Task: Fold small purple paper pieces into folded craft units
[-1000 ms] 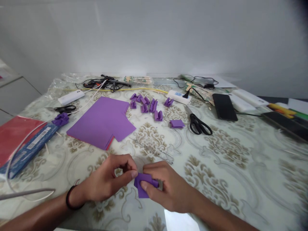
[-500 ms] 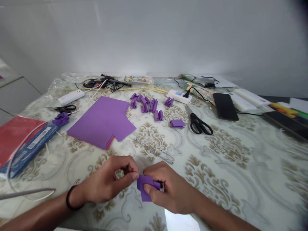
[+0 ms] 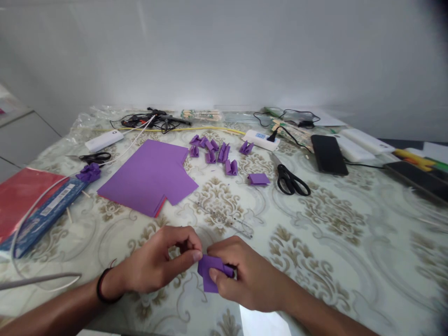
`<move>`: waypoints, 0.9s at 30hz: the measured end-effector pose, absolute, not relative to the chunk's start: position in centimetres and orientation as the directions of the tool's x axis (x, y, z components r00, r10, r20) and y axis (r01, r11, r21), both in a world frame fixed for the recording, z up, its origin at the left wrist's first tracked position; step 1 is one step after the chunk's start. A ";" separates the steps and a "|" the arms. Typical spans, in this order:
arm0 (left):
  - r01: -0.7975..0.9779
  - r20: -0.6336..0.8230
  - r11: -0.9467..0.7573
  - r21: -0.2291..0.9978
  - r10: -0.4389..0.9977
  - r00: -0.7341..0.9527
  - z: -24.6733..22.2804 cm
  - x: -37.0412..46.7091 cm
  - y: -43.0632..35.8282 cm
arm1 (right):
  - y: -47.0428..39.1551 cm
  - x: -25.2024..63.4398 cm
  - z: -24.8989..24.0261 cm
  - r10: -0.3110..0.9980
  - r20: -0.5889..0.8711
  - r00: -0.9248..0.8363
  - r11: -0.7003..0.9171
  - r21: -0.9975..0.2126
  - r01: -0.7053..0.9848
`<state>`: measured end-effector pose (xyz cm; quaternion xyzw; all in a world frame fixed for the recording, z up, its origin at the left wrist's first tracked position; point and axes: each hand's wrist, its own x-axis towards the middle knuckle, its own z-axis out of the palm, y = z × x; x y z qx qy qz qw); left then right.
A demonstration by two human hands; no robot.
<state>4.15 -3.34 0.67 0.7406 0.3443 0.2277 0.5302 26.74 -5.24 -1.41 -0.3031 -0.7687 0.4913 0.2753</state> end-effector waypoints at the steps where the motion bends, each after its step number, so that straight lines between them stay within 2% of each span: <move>1: 0.265 -0.026 -0.201 0.943 0.750 0.661 0.6 4.2 -3.3 | -5.2 26.8 -1.4 0.737 0.124 -0.665 0.335 -0.921 0.199; 10: 0.269 -0.013 -0.207 0.941 0.770 0.638 0.5 4.0 -3.4 | -5.2 26.9 -1.0 0.732 0.144 -0.666 0.353 -0.916 0.190; 18: 0.232 0.004 -0.181 0.956 0.797 0.604 0.1 3.9 -3.4 | -5.3 27.0 -1.2 0.770 0.077 -0.633 0.304 -0.917 0.258; 27: 0.245 -0.047 -0.154 0.957 0.753 0.657 0.8 3.9 -3.3 | -5.2 26.9 -1.0 0.732 0.116 -0.671 0.315 -0.931 0.184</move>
